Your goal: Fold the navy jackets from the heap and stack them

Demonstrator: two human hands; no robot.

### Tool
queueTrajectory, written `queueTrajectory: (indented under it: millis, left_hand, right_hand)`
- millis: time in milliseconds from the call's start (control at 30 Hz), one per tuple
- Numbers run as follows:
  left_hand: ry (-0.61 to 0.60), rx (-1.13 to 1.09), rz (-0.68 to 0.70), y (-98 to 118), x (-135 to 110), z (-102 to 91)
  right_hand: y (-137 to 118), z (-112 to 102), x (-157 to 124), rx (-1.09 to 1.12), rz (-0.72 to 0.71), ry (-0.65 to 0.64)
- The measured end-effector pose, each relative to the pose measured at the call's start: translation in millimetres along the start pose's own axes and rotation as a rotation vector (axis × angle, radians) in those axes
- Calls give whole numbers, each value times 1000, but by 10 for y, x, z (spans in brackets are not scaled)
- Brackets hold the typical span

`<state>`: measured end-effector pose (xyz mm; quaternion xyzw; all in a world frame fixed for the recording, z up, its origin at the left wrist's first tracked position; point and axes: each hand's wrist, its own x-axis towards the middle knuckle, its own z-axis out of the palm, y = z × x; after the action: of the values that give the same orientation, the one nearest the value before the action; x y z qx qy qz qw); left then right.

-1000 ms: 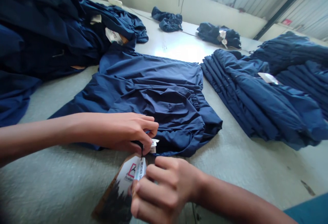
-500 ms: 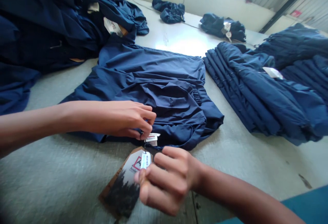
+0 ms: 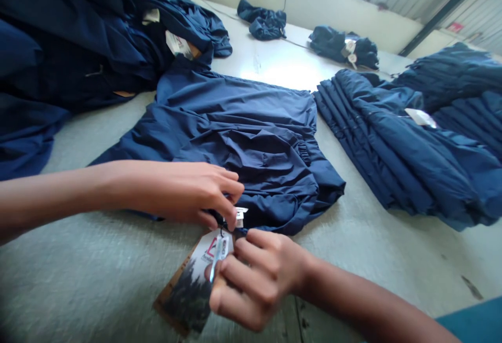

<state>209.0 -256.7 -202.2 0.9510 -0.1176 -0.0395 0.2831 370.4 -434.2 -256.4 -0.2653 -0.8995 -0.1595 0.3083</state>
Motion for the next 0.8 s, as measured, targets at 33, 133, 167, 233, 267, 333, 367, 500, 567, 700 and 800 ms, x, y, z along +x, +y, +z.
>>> queueTrajectory:
  millis: [33,133,167,233,267,333,367,500,567,700,800]
  left_hand:
    - [-8,46,23,18,23,24]
    - [-17,99,72,29,77,77]
    - [-12,81,80,19,87,87]
    - [-6,12,78,-11,94,93]
    - [-8,-21,72,-25,89,88]
    - [-18,-65,57,-39,63,52]
    - [-23,-78,48,-37,42,19]
    - [39,-64,-65,15,-68,-170]
    - [120,-11,-145,40,-114,-225]
    - [224,171,-154,52,-176,-70]
    - [288,314,-131,44,-251,229]
  right_hand:
    - [-3,5,7,8,-3,10]
    - [-16,33,30,15,2,11]
    - [-20,49,34,17,9,-12]
    - [-26,87,33,30,30,-82]
    - [-26,107,29,41,38,-114]
    - [-22,140,15,74,38,-140]
    - [-18,151,8,87,29,-123]
    - [-19,160,-5,48,1,-87]
    - [-51,159,-18,-12,-11,-161]
    - [-204,133,-124,-32,-26,-292]
    - [-342,84,-249,-50,32,-326]
